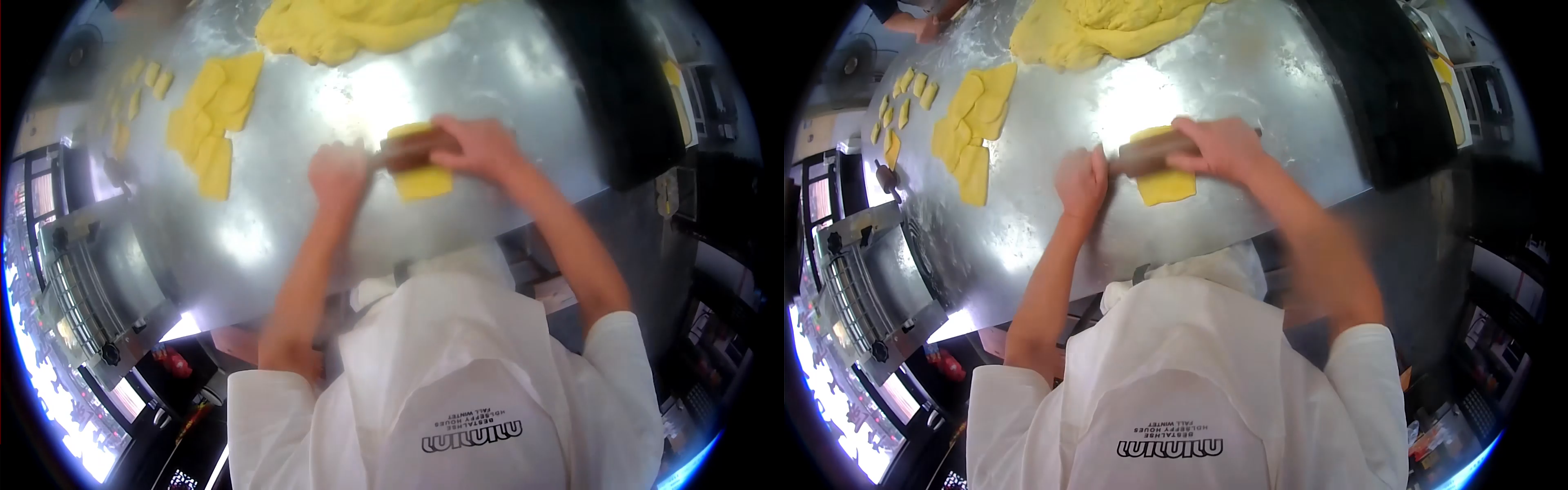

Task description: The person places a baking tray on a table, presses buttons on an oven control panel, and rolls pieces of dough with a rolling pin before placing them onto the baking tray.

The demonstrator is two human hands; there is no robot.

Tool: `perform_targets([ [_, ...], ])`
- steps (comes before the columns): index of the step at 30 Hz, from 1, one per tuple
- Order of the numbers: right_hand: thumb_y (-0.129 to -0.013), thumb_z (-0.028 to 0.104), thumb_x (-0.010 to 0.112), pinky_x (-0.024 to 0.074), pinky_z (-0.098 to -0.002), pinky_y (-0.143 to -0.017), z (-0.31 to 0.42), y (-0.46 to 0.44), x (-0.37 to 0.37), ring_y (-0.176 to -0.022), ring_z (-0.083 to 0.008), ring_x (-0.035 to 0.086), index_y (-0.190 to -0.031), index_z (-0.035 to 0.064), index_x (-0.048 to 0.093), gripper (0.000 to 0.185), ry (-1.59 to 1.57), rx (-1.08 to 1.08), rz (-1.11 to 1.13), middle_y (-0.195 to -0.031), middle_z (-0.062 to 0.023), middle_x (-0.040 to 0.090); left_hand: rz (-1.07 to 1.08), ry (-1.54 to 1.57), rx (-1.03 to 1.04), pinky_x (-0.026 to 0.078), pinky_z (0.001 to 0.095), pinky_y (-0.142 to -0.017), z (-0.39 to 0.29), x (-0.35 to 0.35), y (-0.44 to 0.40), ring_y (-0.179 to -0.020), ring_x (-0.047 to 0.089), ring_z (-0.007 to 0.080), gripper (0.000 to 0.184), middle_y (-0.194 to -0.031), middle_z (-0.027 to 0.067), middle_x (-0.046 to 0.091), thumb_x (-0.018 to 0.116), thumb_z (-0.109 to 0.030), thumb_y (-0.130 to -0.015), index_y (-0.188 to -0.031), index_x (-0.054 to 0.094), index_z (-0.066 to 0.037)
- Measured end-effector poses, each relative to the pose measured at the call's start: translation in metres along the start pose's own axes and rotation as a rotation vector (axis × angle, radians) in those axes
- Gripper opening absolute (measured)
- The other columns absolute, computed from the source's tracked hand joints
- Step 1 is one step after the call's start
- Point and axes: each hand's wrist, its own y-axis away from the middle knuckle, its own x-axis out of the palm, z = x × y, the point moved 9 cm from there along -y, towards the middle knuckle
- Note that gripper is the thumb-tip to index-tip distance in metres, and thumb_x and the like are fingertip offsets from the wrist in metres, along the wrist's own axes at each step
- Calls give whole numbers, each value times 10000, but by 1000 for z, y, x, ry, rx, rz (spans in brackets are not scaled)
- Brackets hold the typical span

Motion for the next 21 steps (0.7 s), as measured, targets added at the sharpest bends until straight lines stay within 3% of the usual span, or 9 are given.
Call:
perform_targets([
  [3,-936,569,609,543,-466,-733,-10,-25,-16,-866,-380,702,-1280,171,598,526,-99,145,-178,-1002,-133,743,77,23,-14,453,548,-663,7,4,-13,-710,596,442,518,-730,228,629,476,-358,-1037,-670,627,-26],
  [7,-931,529,641,549,-440,-723,3,12,-1,-841,-371,706,-1353,139,575,578,-64,26,-218,-977,-155,739,139,62,8,440,534,-647,5,10,10,-687,586,421,472,-692,205,609,503,-307,-1027,-651,611,-42],
  [8,-909,538,666,551,-440,-721,9,28,2,-829,-373,706,-1392,135,551,639,-78,105,-83,-960,-150,737,128,71,11,437,527,-642,7,16,35,-683,583,413,457,-682,196,603,514,-295,-1021,-649,607,-47],
  [11,-897,546,678,551,-445,-712,30,48,1,-821,-368,707,-1396,143,547,654,-82,-58,-174,-944,-149,734,85,74,16,435,511,-640,9,19,41,-681,577,390,418,-664,169,591,541,-263,-1006,-643,595,-61],
  [12,-898,551,675,550,-448,-702,14,44,11,-815,-363,708,-1393,149,549,650,-131,82,-99,-936,-149,735,78,75,13,435,506,-640,7,19,44,-682,575,383,407,-660,160,588,550,-253,-1000,-642,591,-65],
  [18,-884,572,682,553,-455,-706,-14,-5,-5,-807,-377,709,-1412,165,542,681,-111,169,-226,-911,-156,737,123,-12,119,432,509,-643,6,19,-25,-669,568,384,402,-669,146,605,547,-226,-996,-631,598,-67],
  [21,-870,572,700,554,-456,-706,13,41,10,-801,-394,705,-1422,176,536,700,-48,96,-117,-911,-167,736,90,59,77,423,509,-636,13,24,29,-655,555,387,402,-670,154,605,548,-227,-994,-631,598,-61],
])
